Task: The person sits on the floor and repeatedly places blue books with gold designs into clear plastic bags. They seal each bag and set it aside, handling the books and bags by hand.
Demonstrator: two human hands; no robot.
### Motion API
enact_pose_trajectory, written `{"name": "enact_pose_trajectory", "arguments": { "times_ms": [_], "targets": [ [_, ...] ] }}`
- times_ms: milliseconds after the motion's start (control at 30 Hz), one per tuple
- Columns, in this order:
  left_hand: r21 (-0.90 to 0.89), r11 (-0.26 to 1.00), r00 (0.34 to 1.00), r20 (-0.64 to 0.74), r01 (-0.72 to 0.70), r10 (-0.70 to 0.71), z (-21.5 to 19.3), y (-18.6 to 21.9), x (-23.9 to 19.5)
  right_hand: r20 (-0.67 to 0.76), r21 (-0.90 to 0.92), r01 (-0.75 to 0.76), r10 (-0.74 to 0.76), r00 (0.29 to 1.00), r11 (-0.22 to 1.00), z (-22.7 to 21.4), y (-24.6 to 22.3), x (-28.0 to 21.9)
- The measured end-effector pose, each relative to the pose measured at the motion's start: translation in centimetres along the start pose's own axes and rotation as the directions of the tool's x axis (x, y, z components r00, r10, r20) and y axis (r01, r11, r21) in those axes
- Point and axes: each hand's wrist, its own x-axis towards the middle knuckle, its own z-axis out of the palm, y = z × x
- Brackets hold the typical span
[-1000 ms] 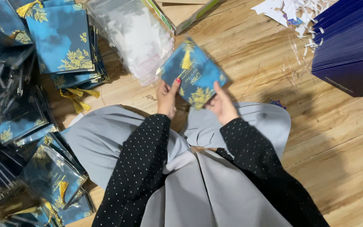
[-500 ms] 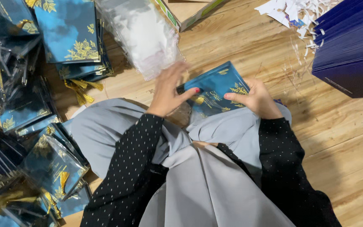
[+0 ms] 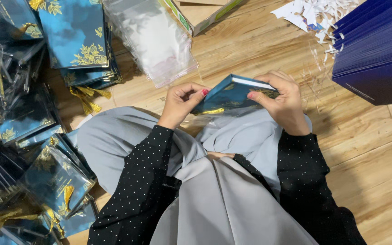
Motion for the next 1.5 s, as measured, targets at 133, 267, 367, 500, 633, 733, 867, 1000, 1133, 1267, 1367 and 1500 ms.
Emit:
{"name": "enact_pose_trajectory", "arguments": {
  "times_ms": [133,267,367,500,633,733,867,1000,1133,1267,1367,1500],
  "targets": [
    [0.042,0.998,0.999,-0.018,-0.049,0.05,0.2,0.5,-0.3,0.009,0.057,0.01,-0.01,1.0,0.998,-0.3,-0.4,-0.3],
    [0.108,0.985,0.991,0.024,-0.137,0.135,0.4,0.8,-0.6,0.016,0.015,0.054,-0.055,0.998,0.998,-0.6,-1.6,-0.1],
    [-0.021,0.985,0.977,0.127,-0.169,0.17,0.5,2.5,-1.4,-0.017,0.079,0.018,-0.017,1.0,0.997,-0.9,-0.9,-0.6],
    [0.08,0.984,0.987,0.053,-0.157,0.153,0.4,1.7,-1.7,-0.021,0.109,0.038,-0.036,0.999,0.993,-1.2,-1.4,-0.7],
    [0.1,0.975,0.98,0.012,-0.2,0.199,0.9,2.5,-2.3,-0.038,0.14,0.034,-0.029,0.999,0.99,-1.5,-1.5,-1.1],
    [0.122,0.966,0.972,-0.027,-0.229,0.234,1.4,2.9,-2.8,-0.036,0.132,0.041,-0.037,0.999,0.99,-1.7,-1.9,-1.3],
    [0.182,0.949,0.955,-0.098,-0.259,0.279,1.9,3.8,-3.1,-0.022,0.098,0.103,-0.102,0.995,0.99,-1.9,-2.6,-1.4],
    [0.122,0.967,0.957,-0.157,-0.225,0.243,2.2,2.9,-3.3,0.016,-0.022,0.16,-0.16,0.987,0.987,-2.3,-4.7,-1.2],
    [0.137,0.955,0.939,-0.192,-0.261,0.284,2.8,3.2,-3.8,0.034,-0.19,0.249,-0.247,0.968,0.95,-2.0,-6.0,-1.3],
    [0.094,0.948,0.931,-0.179,-0.305,0.317,3.1,3.8,-3.7,-0.021,-0.209,0.25,-0.26,0.965,0.945,-1.5,-6.0,-1.5],
    [0.043,0.935,0.923,-0.151,-0.351,0.354,3.6,4.3,-3.4,-0.071,-0.178,0.247,-0.263,0.962,0.953,-0.9,-6.5,-1.4],
    [0.052,0.929,0.927,-0.063,-0.367,0.369,3.8,4.5,-3.6,-0.109,-0.169,0.241,-0.262,0.959,0.956,-0.9,-6.7,-1.2]
  ]
}}
